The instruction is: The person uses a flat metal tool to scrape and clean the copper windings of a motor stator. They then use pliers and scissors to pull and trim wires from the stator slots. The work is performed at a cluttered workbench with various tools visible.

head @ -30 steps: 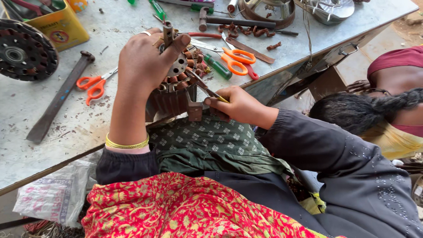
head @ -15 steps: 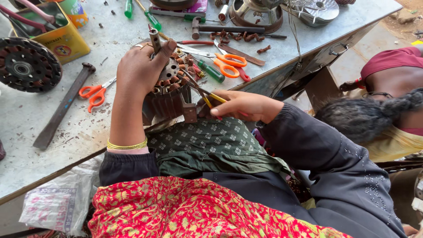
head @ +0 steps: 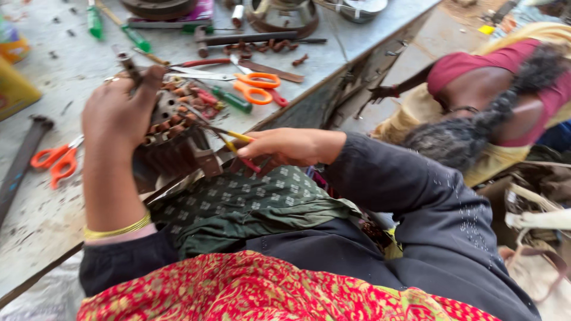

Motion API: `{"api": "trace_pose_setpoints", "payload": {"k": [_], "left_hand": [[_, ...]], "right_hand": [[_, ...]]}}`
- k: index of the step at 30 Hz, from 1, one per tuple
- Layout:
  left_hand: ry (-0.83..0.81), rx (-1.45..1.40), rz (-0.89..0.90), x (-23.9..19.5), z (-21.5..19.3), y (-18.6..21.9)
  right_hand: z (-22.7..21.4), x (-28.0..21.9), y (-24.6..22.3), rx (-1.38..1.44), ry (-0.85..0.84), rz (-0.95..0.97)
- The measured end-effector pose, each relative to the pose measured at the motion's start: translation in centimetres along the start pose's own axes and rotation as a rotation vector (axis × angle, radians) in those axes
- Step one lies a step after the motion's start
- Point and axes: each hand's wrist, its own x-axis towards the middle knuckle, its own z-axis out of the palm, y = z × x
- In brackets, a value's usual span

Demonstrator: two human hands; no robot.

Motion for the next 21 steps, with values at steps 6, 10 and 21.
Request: {"api": "trace_pose_setpoints", "payload": {"k": [6,10,21], "left_hand": [[-0.041,0.073,-0.022,0.1,0.1,-0.3],[-0.028,0.079,0.006,0.2,0.6,-0.7],[0.132,-0.026,0.173,0.5,1.5,-0.1]], "right_hand": [[1.9,0.0,-4.3,-0.192,0.031,0.149],[2.9,-0.6,-5.6,-0.314,0.061,0.195],[2.7,-1.1,-6.9,-0.394,0.134,0.272]]}}
